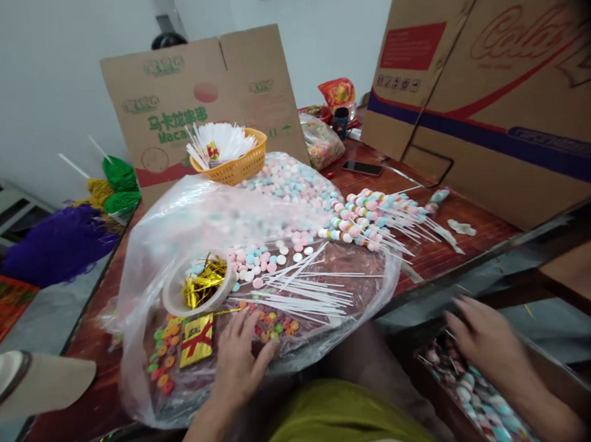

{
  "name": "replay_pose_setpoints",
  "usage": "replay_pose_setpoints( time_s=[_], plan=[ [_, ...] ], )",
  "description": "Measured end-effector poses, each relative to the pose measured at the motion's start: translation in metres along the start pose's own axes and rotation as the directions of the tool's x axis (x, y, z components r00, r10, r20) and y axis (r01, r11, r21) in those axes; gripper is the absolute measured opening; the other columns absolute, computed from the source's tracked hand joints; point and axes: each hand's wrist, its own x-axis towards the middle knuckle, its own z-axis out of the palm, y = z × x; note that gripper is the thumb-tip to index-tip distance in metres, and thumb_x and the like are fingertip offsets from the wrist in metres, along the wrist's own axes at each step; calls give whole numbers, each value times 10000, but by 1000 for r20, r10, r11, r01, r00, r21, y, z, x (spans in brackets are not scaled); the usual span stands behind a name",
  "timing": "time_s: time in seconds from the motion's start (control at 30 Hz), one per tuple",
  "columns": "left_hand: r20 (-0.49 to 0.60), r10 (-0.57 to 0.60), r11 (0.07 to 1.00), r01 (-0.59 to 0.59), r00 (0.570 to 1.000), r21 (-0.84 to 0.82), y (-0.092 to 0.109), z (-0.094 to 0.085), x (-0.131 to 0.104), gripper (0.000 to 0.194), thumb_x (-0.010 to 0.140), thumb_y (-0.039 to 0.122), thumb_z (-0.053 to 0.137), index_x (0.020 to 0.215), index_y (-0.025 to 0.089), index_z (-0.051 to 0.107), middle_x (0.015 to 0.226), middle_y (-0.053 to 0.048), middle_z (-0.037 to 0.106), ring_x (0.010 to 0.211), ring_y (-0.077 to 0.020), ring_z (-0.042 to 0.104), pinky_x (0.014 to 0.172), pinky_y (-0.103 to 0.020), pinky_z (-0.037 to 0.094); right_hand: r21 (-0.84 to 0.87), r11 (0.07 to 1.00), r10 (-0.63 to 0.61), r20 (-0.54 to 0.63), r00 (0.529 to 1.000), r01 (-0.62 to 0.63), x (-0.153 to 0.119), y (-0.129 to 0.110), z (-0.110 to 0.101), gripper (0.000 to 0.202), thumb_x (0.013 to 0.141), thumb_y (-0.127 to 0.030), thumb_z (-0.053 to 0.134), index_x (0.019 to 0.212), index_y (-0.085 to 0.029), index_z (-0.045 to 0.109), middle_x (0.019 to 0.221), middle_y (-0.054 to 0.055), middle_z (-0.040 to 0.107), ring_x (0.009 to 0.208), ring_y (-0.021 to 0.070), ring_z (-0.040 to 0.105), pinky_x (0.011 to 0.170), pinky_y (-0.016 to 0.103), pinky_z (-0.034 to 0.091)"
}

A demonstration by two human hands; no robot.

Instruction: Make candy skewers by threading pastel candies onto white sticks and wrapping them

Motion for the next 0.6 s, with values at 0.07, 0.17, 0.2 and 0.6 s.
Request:
replay_pose_setpoints(
  time_s=[0.07,0.17,0.2,0.6],
  plan=[
    [57,81,995,-84,995,48,18,12,18,588,759,466,543,1254,163,451,1318,-165,457,1235,-331,391,996,-499,344,121,986,-139,170,976,119,52,-37,46,194,800,-221,428,885,-159,591,1001,135,594,999,243,506,903,436,381],
    [160,143,984,-158,977,87,45,30,60,738,689,470,616,1299,115,402,1374,-201,387,1278,-356,322,1026,-505,282,243,954,-257,352,900,177,119,-94,101,181,797,-176,406,821,-168,585,949,60,607,951,178,516,886,357,387],
    [179,136,982,-156,975,107,50,36,74,772,666,469,636,1297,91,402,1374,-219,380,1280,-370,312,1026,-509,274,224,960,-239,347,907,167,131,-110,114,189,806,-166,390,812,-160,580,937,53,603,956,179,511,885,371,380],
    [208,197,932,-118,958,-343,30,31,118,392,677,461,649,1001,242,657,1082,-82,658,1041,-291,568,928,-442,426,-61,994,-69,331,941,95,151,-91,73,266,818,-201,472,1064,-123,537,1099,143,544,1009,254,450,891,411,354]
  ],
)
